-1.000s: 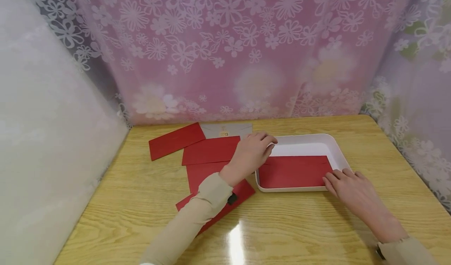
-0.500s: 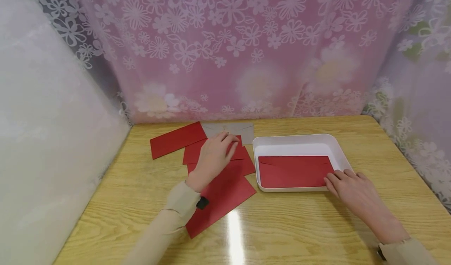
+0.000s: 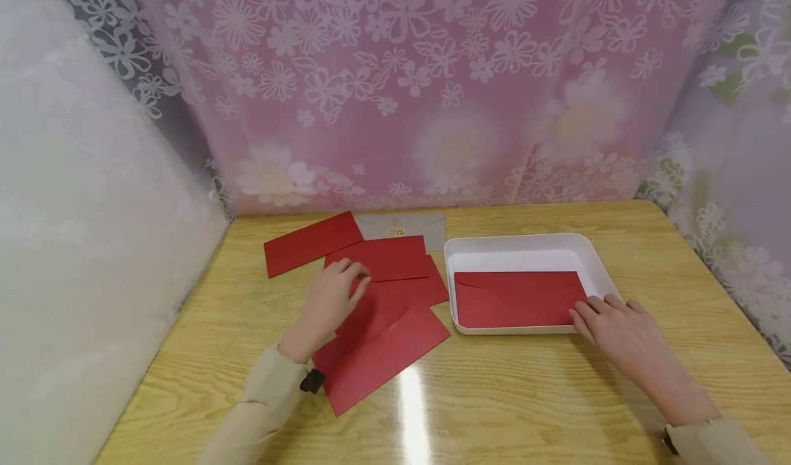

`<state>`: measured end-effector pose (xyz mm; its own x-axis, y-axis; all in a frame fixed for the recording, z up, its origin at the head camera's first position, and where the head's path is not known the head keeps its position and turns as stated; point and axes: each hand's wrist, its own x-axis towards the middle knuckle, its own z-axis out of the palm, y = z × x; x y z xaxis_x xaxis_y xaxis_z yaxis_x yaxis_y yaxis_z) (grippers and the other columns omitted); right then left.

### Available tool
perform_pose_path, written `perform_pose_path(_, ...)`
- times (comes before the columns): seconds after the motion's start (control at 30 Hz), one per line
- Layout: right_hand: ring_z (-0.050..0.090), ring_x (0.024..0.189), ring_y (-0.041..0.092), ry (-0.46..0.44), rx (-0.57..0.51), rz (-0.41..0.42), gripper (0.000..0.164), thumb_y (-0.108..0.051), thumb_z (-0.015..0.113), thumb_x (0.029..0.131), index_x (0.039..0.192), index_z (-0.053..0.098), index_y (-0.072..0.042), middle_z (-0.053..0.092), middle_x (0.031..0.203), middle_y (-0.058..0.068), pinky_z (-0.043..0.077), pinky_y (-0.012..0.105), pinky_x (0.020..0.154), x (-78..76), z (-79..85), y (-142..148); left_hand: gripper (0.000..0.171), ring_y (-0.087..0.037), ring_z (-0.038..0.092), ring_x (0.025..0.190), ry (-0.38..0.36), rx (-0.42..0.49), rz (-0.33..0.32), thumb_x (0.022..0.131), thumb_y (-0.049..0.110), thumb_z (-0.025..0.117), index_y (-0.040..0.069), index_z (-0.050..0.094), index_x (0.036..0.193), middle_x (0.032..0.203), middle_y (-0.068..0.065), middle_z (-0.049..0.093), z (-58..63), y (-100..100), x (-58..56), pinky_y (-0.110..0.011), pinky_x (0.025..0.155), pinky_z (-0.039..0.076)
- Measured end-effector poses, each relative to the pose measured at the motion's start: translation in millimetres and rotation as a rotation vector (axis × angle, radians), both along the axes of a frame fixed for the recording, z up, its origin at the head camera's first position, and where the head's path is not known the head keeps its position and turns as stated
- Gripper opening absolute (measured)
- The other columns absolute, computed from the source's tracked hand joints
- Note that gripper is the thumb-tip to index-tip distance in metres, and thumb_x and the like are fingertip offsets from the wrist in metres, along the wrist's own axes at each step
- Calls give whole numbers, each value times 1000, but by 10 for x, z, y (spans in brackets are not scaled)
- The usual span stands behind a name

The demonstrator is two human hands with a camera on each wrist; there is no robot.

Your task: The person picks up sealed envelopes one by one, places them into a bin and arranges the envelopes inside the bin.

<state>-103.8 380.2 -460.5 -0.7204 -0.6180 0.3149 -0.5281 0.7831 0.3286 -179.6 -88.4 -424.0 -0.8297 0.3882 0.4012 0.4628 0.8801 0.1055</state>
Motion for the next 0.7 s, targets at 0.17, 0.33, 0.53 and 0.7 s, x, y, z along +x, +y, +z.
perform_pose_path(0.17, 59, 92, 37, -2, 15, -9, 29, 7, 59, 85, 110, 69, -2, 65, 106, 14, 49, 50, 60, 4, 18, -13, 16, -17, 65, 76, -112, -108, -17, 94, 32, 74, 16, 72, 96, 88, 1, 67, -80, -77, 140, -34, 69, 53)
perform_pose_path(0.33, 59, 90, 36, 1, 6, -2, 31, 3, 38, 105, 109, 68, -2, 65, 104, 13, 48, 48, 58, -8, 12, -18, 27, -16, 63, 72, -134, -195, -25, 92, 41, 75, 15, 68, 90, 80, 1, 62, -178, -124, 250, -35, 70, 52)
perform_pose_path(0.53, 59, 91, 37, -12, 2, 2, 25, 7, 47, 100, 110, 68, -1, 65, 105, 14, 49, 49, 59, -5, 13, -4, 49, -11, 54, 61, -172, -242, -52, 84, 57, 77, 13, 55, 82, 72, 2, 49, -242, -132, 345, -25, 58, 44)
perform_pose_path(0.7, 59, 89, 37, 10, 2, 28, 33, 6, 35, 105, 111, 67, -1, 64, 105, 15, 48, 48, 58, -1, 1, 12, 61, -11, 52, 63, -194, -258, -40, 71, 64, 81, 13, 51, 80, 71, 2, 46, -239, -108, 382, -24, 58, 42)
